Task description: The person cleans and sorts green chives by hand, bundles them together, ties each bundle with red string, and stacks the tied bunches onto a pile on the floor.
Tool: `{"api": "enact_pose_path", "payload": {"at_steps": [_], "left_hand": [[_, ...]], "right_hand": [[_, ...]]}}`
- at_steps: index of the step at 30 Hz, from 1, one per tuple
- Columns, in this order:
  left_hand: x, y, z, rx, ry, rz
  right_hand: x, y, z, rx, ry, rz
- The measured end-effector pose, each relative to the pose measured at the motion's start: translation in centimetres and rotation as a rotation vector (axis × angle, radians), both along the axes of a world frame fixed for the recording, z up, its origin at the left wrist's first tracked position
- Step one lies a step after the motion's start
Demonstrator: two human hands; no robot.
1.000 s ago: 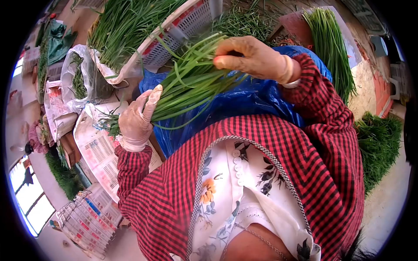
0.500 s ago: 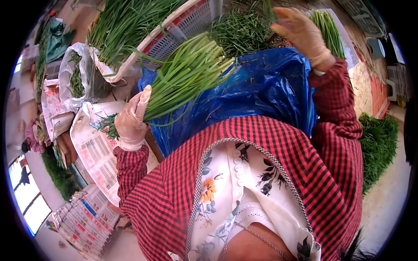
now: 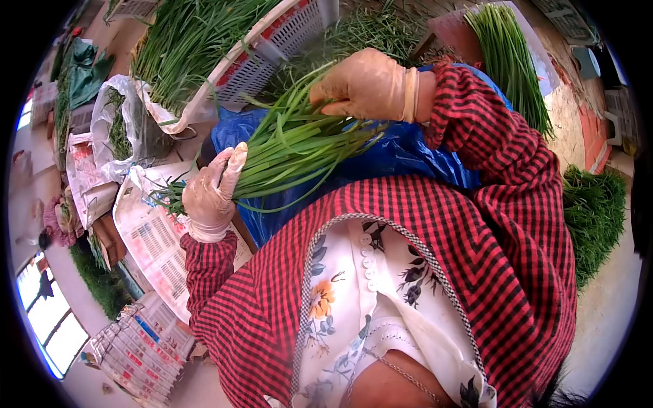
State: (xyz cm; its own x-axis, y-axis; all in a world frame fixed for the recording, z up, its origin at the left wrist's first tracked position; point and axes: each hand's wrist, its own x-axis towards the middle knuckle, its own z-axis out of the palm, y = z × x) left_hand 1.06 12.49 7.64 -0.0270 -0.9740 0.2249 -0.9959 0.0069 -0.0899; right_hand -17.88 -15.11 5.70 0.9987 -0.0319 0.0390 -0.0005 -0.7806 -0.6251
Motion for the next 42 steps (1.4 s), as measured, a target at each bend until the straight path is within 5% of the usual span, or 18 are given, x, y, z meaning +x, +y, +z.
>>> {"api": "enact_pose_path", "payload": {"at_steps": [4,6,7,10,14,16,22,25,28,30,35,39,42], "left_hand": [[0.0,-0.3,-0.1,0.024,0.019,-0.001],[0.2,-0.3,-0.2,0.035,0.046,0.004],[0.4,-0.1,-0.4,0.013,0.081,0.007],[0.5,-0.2,-0.5,-0.047,0.144,0.028],[1.0,0.2,-0.8,-0.129,0.234,0.068],[0.9,-0.1,-0.3,-0.125,0.219,0.063],[0.3,-1.1,0.1,-0.068,0.052,0.033],[-0.1,-1.5,0.5,-0.041,0.053,0.025],[0.1,-1.3,0.3,-0.035,0.071,0.021],[0.1,-1.1,0.2,-0.035,0.083,0.02],[0.0,-1.4,0.0,-0.027,0.137,0.008],[-1.5,-2.7,0.0,-0.064,0.555,-0.004],[-2.9,-2.8,0.5,0.08,0.905,0.11]], "right_hand": [[-0.3,-0.1,-1.0,-0.108,-0.115,-0.02],[-0.7,-1.0,-1.3,0.257,-0.029,-0.006],[-1.6,-1.0,0.5,0.706,0.158,-0.073],[-4.4,-2.7,4.1,1.021,0.126,-0.168],[-7.0,-6.9,2.7,0.961,-0.024,-0.1],[-6.8,-7.1,-1.5,0.639,-0.02,-0.504],[-3.6,-5.1,-1.2,0.41,-0.291,-0.082],[-1.6,-3.9,-3.3,0.608,-0.197,0.122],[-1.6,-2.3,-4.1,0.724,-0.082,0.012],[-1.5,-2.1,-4.5,0.554,-0.287,0.033],[-1.5,-1.6,-4.0,0.779,-0.46,0.023],[-1.7,-2.0,-2.2,0.76,-0.381,-0.13],[-1.7,-2.5,-2.7,0.462,-0.416,-0.273]]}}
